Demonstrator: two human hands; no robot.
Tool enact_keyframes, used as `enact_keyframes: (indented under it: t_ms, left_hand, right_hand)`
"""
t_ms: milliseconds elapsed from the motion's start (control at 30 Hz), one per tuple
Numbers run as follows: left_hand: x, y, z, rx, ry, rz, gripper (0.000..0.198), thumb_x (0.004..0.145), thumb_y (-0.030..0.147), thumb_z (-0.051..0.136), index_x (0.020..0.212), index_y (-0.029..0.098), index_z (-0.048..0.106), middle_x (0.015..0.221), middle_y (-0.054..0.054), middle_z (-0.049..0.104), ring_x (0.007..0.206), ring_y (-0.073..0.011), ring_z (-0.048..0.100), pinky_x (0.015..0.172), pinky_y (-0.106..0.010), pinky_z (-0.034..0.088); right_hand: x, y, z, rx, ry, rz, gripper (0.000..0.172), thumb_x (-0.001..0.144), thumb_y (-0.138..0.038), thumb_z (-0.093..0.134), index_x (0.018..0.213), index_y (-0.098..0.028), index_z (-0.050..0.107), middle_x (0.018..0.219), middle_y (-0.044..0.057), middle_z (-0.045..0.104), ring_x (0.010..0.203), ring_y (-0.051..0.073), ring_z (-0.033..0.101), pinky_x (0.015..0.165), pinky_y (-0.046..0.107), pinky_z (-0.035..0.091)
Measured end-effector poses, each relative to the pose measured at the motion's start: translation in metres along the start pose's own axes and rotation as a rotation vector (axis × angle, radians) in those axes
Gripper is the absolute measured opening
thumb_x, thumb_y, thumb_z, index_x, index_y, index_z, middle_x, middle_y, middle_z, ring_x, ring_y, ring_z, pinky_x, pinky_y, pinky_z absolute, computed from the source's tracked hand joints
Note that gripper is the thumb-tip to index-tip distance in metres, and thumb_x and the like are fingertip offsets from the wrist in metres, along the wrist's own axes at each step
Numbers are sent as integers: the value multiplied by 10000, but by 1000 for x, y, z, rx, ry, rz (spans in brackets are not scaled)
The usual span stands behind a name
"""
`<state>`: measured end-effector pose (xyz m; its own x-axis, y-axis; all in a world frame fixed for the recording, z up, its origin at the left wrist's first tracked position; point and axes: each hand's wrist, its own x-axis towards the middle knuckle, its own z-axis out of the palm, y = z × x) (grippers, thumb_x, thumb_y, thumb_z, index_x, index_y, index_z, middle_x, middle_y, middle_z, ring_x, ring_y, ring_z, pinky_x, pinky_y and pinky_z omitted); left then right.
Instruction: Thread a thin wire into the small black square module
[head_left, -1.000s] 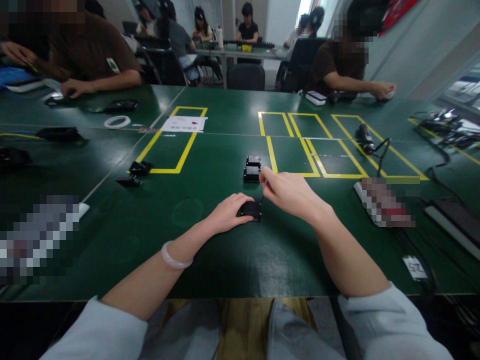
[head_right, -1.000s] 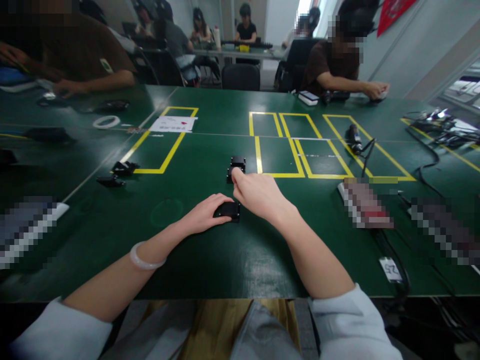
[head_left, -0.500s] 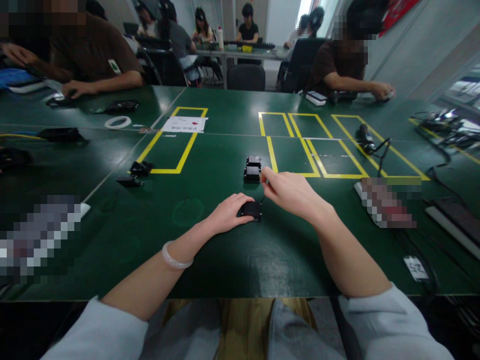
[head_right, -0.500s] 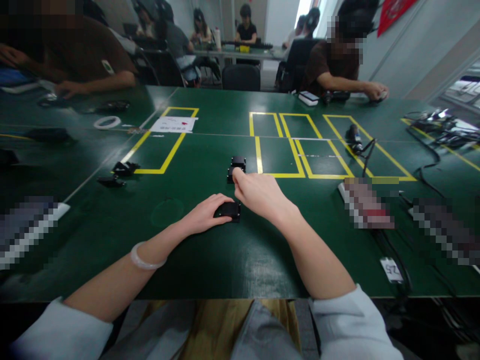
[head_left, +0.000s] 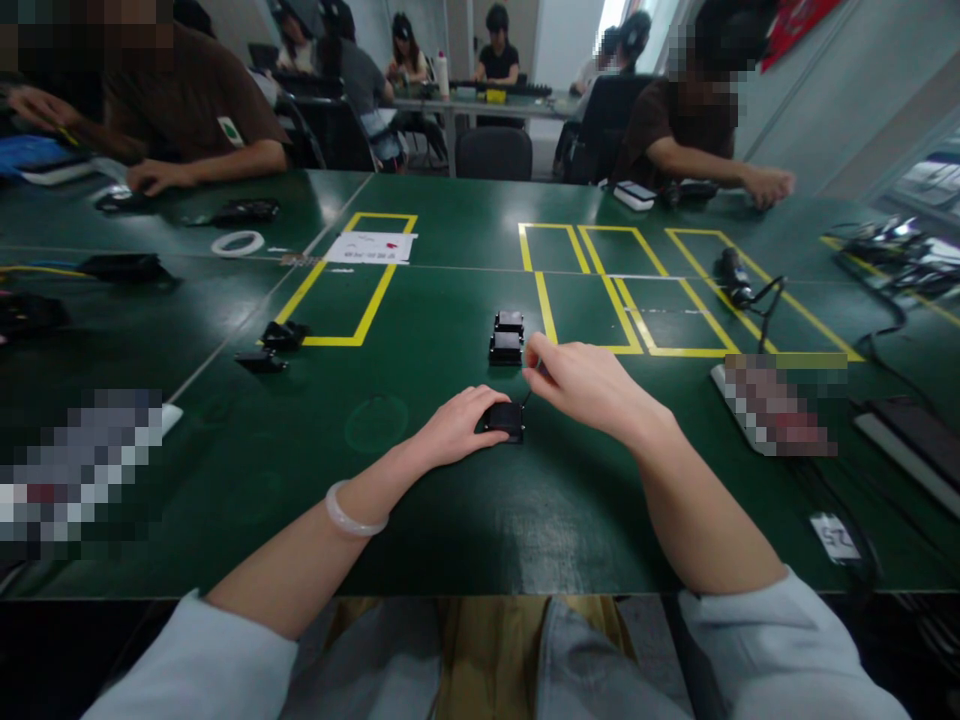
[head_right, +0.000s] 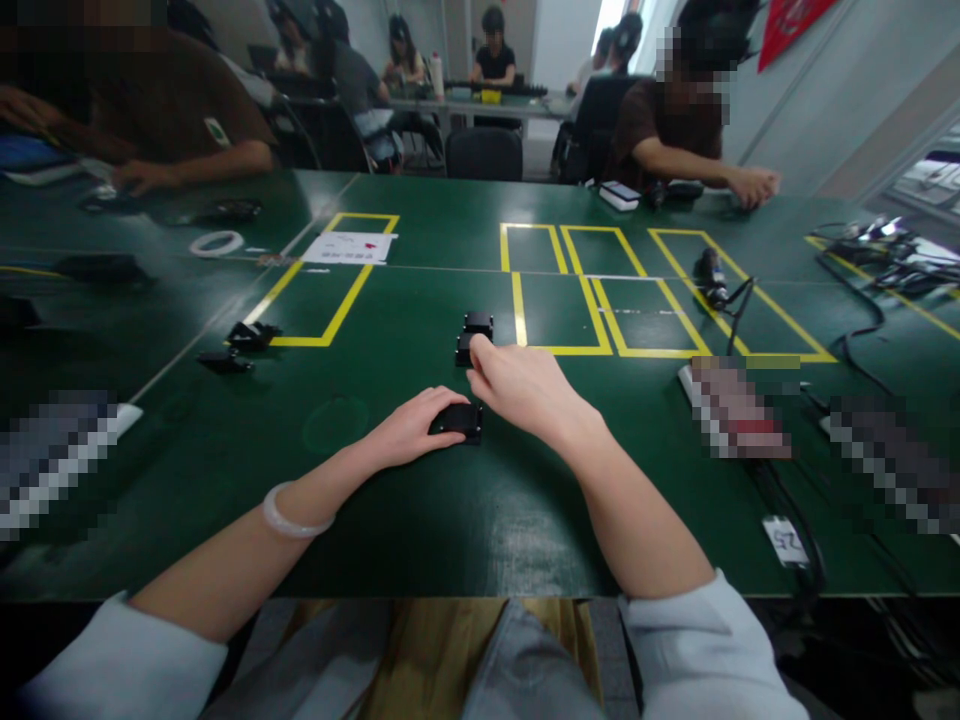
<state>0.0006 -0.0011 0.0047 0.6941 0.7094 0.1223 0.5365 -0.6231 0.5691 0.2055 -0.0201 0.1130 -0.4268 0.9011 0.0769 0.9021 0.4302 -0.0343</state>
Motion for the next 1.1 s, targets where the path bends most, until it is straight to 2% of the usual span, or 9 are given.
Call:
enact_keyframes:
  t_ms: [100, 367, 567, 700, 900, 1000, 1100]
  left_hand:
    - [0, 0, 0, 19, -6, 0, 359, 867, 400, 620, 1169, 217, 555, 1135, -80, 599, 1052, -257, 551, 914, -392, 454]
    - [0, 0, 0, 23, -4, 4, 353, 871, 387, 622, 1172, 218, 544, 1144, -74, 598, 1058, -252, 548, 912, -386, 452]
    - [0, -1, 0, 17, -3, -2, 362, 865, 393, 624, 1170, 212, 550, 1136, -75, 599, 1044, -252, 548, 908, -386, 453]
    - [0, 0, -1, 6, -1, 9, 362, 856, 368, 626, 1177, 218, 553, 1141, -76, 597, 1049, -253, 548, 913, -389, 452]
    - [-1, 1, -2, 4, -7, 19, 353, 836, 307, 629, 1168, 218, 548, 1140, -76, 598, 1052, -255, 552, 915, -394, 453]
    - [-1, 2, -2, -6, -3, 10, 374, 826, 293, 637, 1177, 212, 538, 1131, -74, 603, 1046, -255, 558, 907, -391, 457]
    - [-1, 1, -1, -6, 4, -5, 375, 825, 292, 644, 1169, 200, 527, 1129, -78, 606, 1042, -254, 564, 897, -387, 458]
  right_hand:
    - [2, 1, 1, -58, -23, 34, 289, 982, -384, 329, 1046, -194, 538, 835, 65, 702, 682, 180, 617, 554, 270, 230]
    - [0, 2, 1, 9, -6, -19, 219, 957, -265, 345, 1086, -200, 509, 870, 44, 698, 699, 158, 612, 564, 262, 247]
    - [0, 1, 1, -10, -11, -2, 260, 980, -373, 330, 1036, -200, 516, 823, 50, 691, 695, 173, 614, 548, 266, 218]
    - [1, 1, 2, -64, -3, -10, 264, 985, -315, 292, 1054, -196, 517, 813, 56, 690, 665, 172, 612, 542, 272, 202]
    - [-2, 0, 1, 29, 14, -50, 212, 938, -241, 354, 1091, -199, 494, 871, 44, 695, 712, 159, 616, 573, 261, 256]
    - [-1, 0, 0, 37, 10, -44, 203, 952, -301, 364, 1066, -201, 501, 845, 39, 693, 705, 162, 616, 566, 261, 250]
    - [-1, 0, -1, -20, -16, -9, 277, 979, -380, 319, 1014, -198, 525, 807, 53, 691, 682, 176, 618, 544, 270, 216]
